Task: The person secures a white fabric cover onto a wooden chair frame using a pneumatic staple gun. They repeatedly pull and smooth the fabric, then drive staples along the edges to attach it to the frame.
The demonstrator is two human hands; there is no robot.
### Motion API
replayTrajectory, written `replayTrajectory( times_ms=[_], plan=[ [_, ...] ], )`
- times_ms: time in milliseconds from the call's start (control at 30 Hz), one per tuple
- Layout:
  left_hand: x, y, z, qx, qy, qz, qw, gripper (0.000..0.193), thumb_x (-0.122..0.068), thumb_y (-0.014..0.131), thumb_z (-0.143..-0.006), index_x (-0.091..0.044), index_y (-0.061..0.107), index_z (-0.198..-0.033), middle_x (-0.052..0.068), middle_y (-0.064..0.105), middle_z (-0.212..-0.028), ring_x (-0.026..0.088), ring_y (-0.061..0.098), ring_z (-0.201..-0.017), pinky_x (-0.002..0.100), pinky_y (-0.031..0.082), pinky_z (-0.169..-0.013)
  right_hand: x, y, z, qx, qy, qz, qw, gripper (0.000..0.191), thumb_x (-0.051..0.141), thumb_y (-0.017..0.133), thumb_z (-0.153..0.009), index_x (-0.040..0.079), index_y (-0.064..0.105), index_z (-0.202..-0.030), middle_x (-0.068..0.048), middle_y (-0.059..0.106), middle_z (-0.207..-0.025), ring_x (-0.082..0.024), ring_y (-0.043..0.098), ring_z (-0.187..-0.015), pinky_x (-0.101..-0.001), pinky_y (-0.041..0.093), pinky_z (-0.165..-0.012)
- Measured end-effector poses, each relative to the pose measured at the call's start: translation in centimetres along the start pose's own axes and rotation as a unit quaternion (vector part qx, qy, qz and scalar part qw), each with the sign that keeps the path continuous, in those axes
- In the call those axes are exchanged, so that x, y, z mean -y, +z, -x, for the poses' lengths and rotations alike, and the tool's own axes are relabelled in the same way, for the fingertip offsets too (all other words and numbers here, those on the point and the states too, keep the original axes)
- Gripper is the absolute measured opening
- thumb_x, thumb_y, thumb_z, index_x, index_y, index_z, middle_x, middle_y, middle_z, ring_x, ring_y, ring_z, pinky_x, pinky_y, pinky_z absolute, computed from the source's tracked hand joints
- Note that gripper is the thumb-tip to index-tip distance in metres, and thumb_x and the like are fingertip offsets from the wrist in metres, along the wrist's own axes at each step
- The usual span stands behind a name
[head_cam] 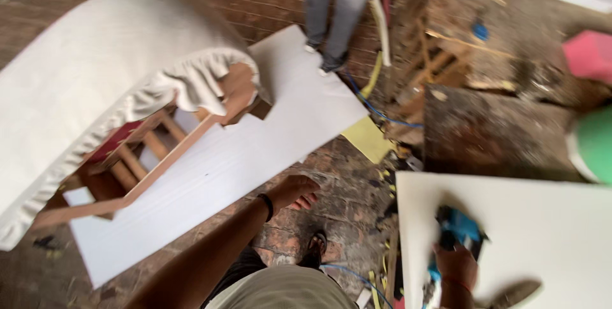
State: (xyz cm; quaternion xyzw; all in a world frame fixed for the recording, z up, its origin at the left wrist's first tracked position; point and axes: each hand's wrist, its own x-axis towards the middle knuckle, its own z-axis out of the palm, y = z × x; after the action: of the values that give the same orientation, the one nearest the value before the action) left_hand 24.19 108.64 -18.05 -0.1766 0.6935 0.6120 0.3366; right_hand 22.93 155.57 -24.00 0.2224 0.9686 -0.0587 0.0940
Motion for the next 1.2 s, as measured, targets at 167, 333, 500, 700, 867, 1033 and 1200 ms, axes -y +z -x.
replayTrajectory(
  times_ms=[167,333,500,700,867,1033,1200],
  plan=[
    [1.9,-8.2,2.1,-0.097,-0.016,0.09,0.991,0.039,-0.038,0.055,-0.103,-0.013,0.067,-0.13,0.01,0.076,-0.112,0.023,0.073,-0.096,0.038,0.061,-0.084,9.8,-1.7,-3.4,-0.011,-0.102,-0.067,0.992,0.067,0.056,0.071,-0.082,0.013,0.071,-0.134,-0.018,0.074,-0.125,-0.042,0.07,-0.112,-0.0536,0.054,-0.095],
    [4.1,-18.2,3.4,-0.169,-0.014,0.171,0.97,0.038,-0.037,0.053,-0.101,-0.013,0.067,-0.127,0.007,0.077,-0.111,0.022,0.075,-0.095,0.038,0.06,-0.086,31.0,-1.7,-0.4,0.04,-0.452,-0.119,0.883,0.057,0.046,0.076,-0.081,0.008,0.071,-0.123,-0.014,0.071,-0.126,-0.034,0.067,-0.119,-0.0436,0.052,-0.102],
    [4.8,-27.9,3.3,-0.218,0.007,0.216,0.952,0.038,-0.037,0.056,-0.098,-0.013,0.069,-0.125,0.006,0.078,-0.11,0.02,0.074,-0.093,0.038,0.058,-0.085,50.5,-3.1,7.0,0.159,-0.474,-0.159,0.851,0.051,0.038,0.078,-0.081,0.009,0.07,-0.123,-0.011,0.067,-0.135,-0.029,0.063,-0.126,-0.0386,0.051,-0.104],
    [5.6,-38.4,3.0,-0.283,0.027,0.232,0.93,0.038,-0.035,0.058,-0.097,-0.011,0.07,-0.124,0.006,0.079,-0.109,0.019,0.072,-0.1,0.036,0.055,-0.084,64.8,-4.1,12.9,0.229,-0.519,-0.15,0.81,0.047,0.035,0.077,-0.083,0.012,0.071,-0.123,-0.008,0.067,-0.136,-0.026,0.061,-0.129,-0.037,0.05,-0.106],
    [7.4,-45.5,3.0,-0.406,0.078,0.069,0.908,0.044,-0.038,0.066,-0.092,-0.01,0.072,-0.125,0.007,0.074,-0.126,0.023,0.07,-0.117,0.038,0.054,-0.102,71.9,-2.5,13.1,0.27,-0.498,-0.12,0.815,0.048,0.037,0.076,-0.083,0.012,0.071,-0.123,-0.007,0.067,-0.137,-0.024,0.062,-0.129,-0.0357,0.051,-0.107],
    [7.3,-50.4,2.7,-0.537,0.013,-0.11,0.836,0.055,-0.037,0.068,-0.091,-0.016,0.058,-0.141,0.012,0.046,-0.155,0.034,0.043,-0.143,0.045,0.036,-0.117,78.9,0.4,12.4,0.281,-0.526,-0.105,0.796,0.049,0.038,0.076,-0.082,0.012,0.071,-0.124,-0.008,0.062,-0.143,-0.025,0.057,-0.134,-0.0366,0.047,-0.11],
    [5.8,-57.3,0.0,-0.571,0.016,-0.217,0.791,0.063,-0.041,0.063,-0.093,-0.019,0.048,-0.15,0.013,0.03,-0.165,0.032,0.022,-0.154,0.05,0.019,-0.124,89.6,2.7,10.7,0.298,-0.558,-0.105,0.768,0.053,0.039,0.075,-0.084,0.013,0.067,-0.129,-0.008,0.056,-0.149,-0.026,0.052,-0.138,-0.0378,0.044,-0.112]
  ],
)
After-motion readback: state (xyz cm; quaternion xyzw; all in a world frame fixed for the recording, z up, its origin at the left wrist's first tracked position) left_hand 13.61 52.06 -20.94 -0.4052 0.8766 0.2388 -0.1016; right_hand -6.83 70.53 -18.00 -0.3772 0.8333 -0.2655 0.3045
